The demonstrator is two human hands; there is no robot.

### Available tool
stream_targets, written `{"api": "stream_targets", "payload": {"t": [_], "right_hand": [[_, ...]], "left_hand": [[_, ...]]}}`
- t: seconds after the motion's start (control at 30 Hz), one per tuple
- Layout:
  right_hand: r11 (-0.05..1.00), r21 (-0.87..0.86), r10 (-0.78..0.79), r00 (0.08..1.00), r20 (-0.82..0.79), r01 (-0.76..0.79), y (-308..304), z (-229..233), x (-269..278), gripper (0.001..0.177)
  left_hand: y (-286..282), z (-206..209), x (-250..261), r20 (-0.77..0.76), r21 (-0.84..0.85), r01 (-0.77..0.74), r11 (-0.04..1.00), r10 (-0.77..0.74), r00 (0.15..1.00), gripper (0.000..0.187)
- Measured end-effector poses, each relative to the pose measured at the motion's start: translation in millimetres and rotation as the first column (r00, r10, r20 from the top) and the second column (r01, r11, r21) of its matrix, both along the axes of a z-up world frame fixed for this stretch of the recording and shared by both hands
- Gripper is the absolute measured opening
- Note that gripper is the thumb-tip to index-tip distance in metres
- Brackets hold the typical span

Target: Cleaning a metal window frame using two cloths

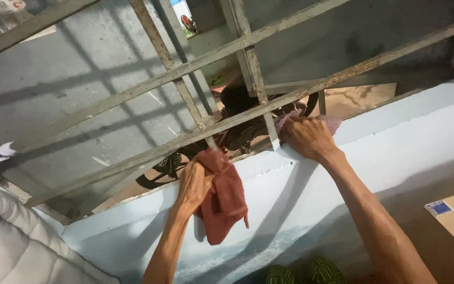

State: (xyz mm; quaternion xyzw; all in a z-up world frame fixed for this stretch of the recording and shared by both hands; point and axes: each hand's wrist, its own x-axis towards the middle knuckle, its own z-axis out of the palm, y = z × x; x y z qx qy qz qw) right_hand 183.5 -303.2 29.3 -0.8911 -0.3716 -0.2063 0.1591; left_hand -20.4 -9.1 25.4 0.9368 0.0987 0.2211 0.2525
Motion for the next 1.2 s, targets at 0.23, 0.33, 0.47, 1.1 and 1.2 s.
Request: {"api": "stream_targets", "payload": {"t": [0.23,0.33,0.47,1.1,1.2], "right_hand": [[1.000,0.013,-0.021,0.999,0.033,0.021,2,-5,6,0.025],[0.993,0.096,-0.076,0.994,0.083,0.068,-2,8,-10,0.021],[0.880,0.475,0.026,0.994,-0.104,0.027,-5,11,-10,0.027],[0.852,0.281,0.476,0.877,-0.060,-0.443,5,13,-23,0.020],[0.968,-0.036,0.245,0.968,-0.051,-0.247,-1,50,-69,0.015]], "left_hand": [[19,16,-14,-0.097,0.247,-0.109,0.963,0.137,0.986,0.015],[34,-2,3,-0.066,0.232,-0.056,0.971,0.074,0.995,0.017],[29,-2,-1,-0.044,0.197,-0.054,0.979,0.064,0.997,0.023],[21,4,-3,-0.108,0.042,-0.013,0.999,0.017,0.994,0.030],[35,-4,8,-0.073,0.088,0.018,0.996,-0.011,0.997,0.029]]}}
